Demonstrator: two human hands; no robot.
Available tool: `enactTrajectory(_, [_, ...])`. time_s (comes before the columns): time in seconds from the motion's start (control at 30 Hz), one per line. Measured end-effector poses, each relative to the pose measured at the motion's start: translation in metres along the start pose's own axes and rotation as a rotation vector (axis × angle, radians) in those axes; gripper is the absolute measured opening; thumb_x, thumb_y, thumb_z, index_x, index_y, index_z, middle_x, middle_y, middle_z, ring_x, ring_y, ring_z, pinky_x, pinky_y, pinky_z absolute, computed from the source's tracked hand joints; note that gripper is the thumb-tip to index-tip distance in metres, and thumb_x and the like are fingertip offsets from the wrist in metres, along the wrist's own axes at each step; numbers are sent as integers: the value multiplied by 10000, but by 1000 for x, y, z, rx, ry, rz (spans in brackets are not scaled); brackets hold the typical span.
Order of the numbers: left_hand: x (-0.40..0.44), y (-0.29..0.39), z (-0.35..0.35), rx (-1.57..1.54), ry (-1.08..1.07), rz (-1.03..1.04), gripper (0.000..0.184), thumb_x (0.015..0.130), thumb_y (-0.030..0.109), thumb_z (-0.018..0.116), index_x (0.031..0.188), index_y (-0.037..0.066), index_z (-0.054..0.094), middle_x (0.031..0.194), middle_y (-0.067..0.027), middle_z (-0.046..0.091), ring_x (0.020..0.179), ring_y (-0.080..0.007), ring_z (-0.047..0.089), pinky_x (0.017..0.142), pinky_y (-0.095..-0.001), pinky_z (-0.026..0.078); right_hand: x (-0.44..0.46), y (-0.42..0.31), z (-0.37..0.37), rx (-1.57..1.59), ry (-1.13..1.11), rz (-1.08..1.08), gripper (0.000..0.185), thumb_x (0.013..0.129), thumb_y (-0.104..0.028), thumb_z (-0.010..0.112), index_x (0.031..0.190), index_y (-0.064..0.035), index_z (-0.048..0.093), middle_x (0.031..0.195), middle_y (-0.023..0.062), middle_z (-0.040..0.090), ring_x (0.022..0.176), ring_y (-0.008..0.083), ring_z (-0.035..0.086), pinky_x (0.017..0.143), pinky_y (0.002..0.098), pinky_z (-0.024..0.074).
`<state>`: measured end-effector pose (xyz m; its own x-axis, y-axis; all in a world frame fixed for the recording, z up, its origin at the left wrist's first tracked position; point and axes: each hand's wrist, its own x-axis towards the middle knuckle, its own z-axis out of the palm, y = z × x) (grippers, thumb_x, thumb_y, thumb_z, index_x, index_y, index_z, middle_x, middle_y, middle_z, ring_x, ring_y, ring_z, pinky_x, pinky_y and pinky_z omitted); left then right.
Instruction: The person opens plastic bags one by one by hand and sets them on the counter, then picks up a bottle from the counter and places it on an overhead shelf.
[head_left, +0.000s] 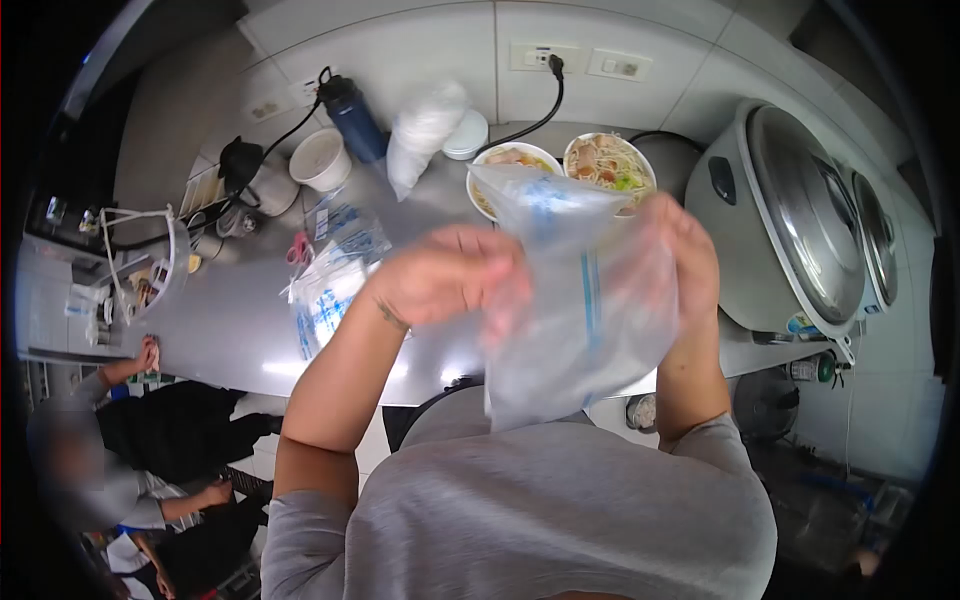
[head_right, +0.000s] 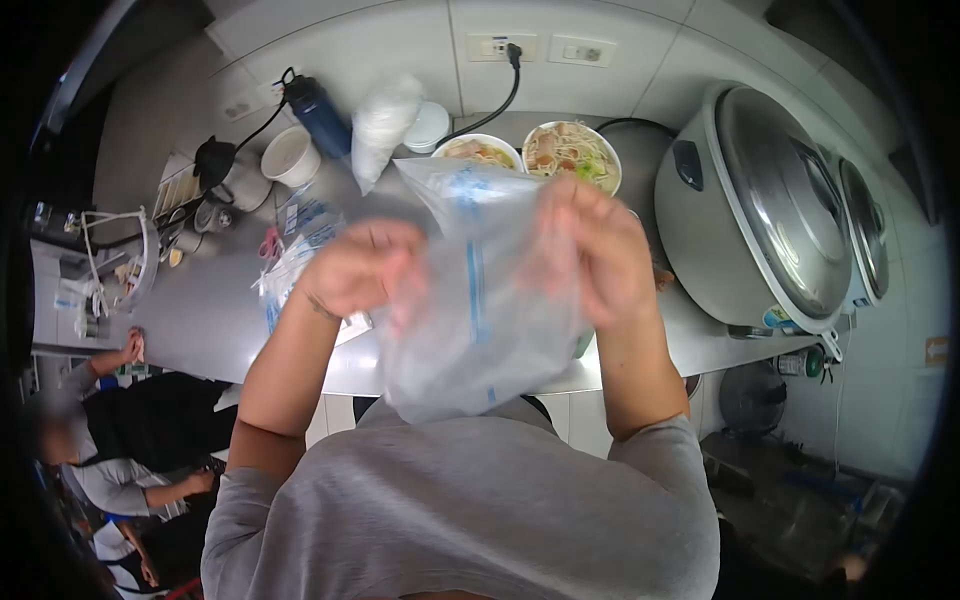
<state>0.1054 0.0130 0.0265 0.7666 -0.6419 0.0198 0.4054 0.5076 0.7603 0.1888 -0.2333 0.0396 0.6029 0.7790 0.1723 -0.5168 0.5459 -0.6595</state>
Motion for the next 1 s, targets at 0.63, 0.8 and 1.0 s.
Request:
enactTrajectory(0.63, [83, -44, -54, 697, 728, 823, 759, 785, 535, 628, 1253, -19, 403, 1199, -153, 527, 1066, -255, 537, 929, -360, 412, 50, 71, -49, -709, 380, -501, 677, 624, -244, 837, 1159, 1, 503, 1084, 107, 608, 960, 182, 592, 861, 301, 459])
enactTrajectory(0.8, [88, -89, -71, 740, 774, 856, 746, 700, 541, 716, 1125, -35, 505, 1104, -150, 578, 984, -242, 579, 873, -350, 442, 35, 111, -83, -895, 352, -504, 765, 573, -291, 873, 1154, 17, 483, 1078, 139, 607, 956, 188, 596, 849, 317, 478])
enactTrajectory(1.0, [88, -124, -89, 619, 797, 807, 775, 725, 605, 651, 1131, -39, 507, 1111, -148, 572, 1008, -236, 564, 870, -347, 442, 29, 133, -99, -746, 357, -432, 811, 571, -342, 867, 1173, 22, 462, 1132, 156, 571, 1009, 219, 574, 874, 335, 468])
